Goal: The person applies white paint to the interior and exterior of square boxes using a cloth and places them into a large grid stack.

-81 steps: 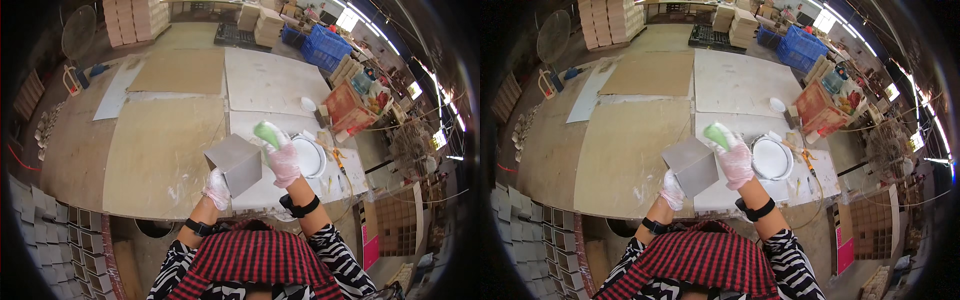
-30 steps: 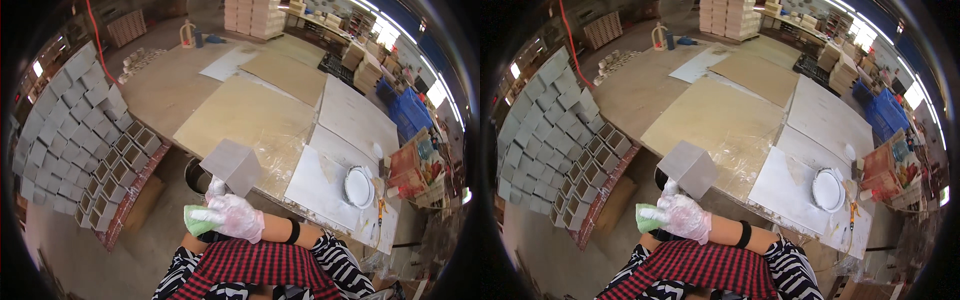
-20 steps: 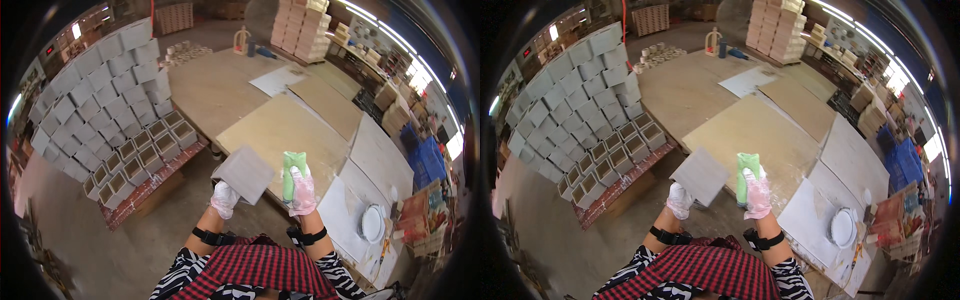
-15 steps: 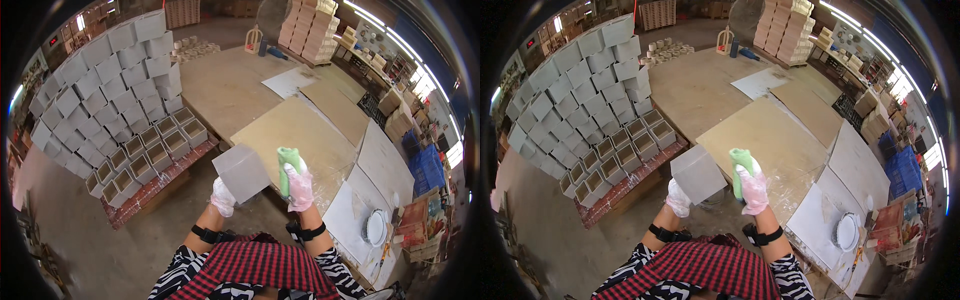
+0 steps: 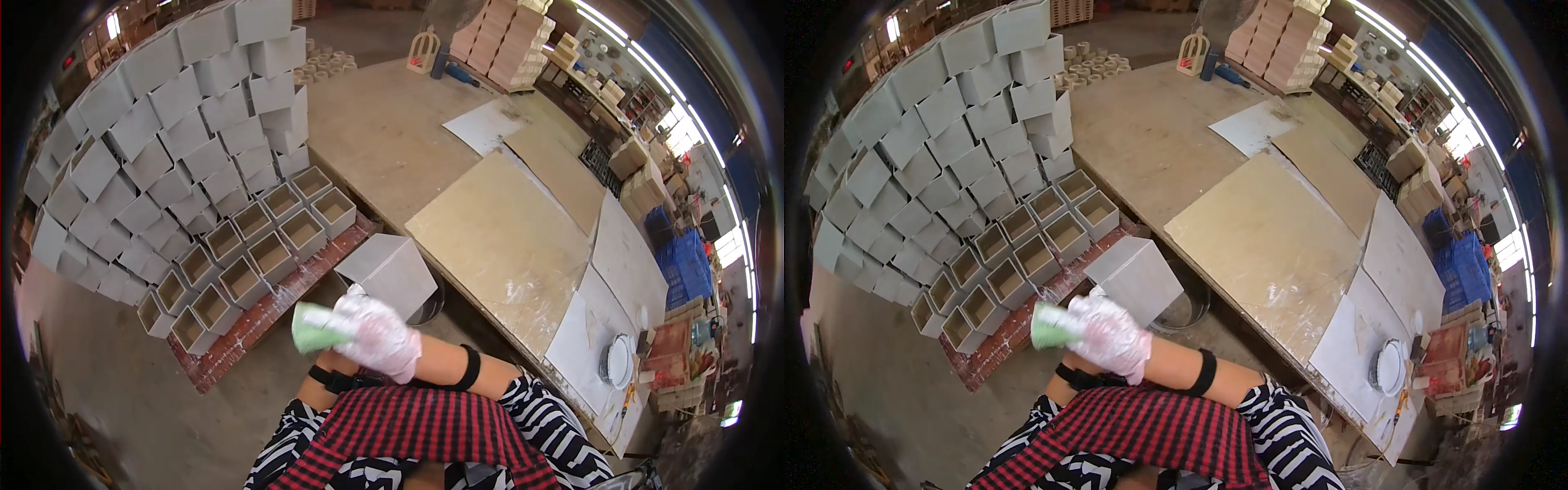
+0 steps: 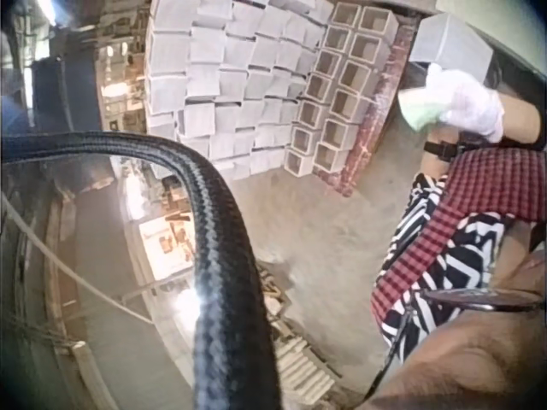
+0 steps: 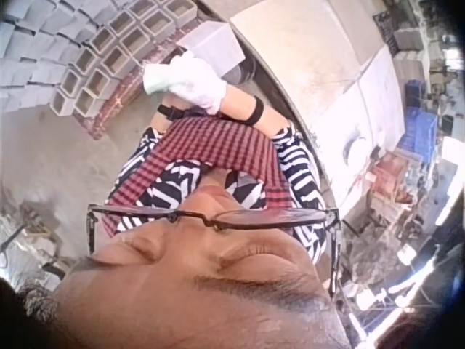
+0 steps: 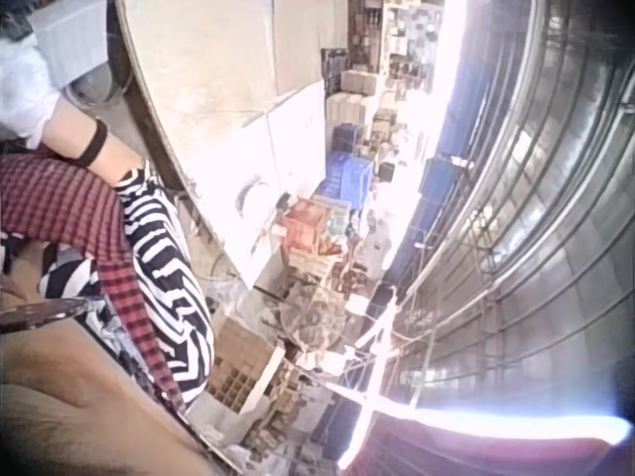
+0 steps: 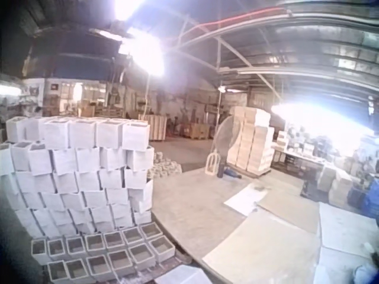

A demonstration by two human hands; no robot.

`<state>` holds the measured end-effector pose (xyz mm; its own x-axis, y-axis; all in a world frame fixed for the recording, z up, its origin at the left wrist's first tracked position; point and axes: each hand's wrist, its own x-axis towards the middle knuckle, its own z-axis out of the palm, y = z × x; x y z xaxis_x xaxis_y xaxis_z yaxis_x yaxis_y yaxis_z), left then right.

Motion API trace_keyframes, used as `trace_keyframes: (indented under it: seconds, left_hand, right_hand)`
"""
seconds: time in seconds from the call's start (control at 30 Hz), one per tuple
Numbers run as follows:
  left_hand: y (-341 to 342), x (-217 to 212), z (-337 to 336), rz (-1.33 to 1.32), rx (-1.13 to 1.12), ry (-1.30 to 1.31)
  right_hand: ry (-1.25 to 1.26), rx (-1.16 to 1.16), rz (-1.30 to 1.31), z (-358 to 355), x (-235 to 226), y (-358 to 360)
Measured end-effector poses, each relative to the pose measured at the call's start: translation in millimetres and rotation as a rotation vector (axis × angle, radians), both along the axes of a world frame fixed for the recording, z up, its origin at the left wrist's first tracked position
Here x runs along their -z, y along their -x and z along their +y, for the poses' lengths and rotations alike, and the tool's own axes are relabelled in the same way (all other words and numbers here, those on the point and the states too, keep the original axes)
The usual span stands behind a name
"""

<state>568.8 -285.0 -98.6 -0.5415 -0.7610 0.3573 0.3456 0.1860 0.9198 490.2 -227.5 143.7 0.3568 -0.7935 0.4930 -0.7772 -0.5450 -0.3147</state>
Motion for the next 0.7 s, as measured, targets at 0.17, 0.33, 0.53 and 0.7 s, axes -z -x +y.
trace_keyframes:
  seconds: [0.17, 0.33, 0.53, 0.7]
  left_hand:
    - [7.4, -132.7, -16.8, 0.581, 0.096, -1.049]
    - [-4.9, -69.2, -26.5, 0.357, 0.106, -0.732]
    - [-26.5, -70.0, -38.8, 0.443, 0.082, -0.707]
    - [-34.5, -116.9, -42.5, 0.485, 0.211, -0.742]
  right_hand:
    - [-0.028, 0.447, -0.232, -48.2, -23.3, 42.6]
    - [-0.019, 0.207, -0.093, -54.5, 27.9, 12.1]
    - [0.103, -0.277, -0.174, -62.2, -15.4, -1.1]
    - [0.02, -0.192, 0.063, -68.1, -26.2, 48.4]
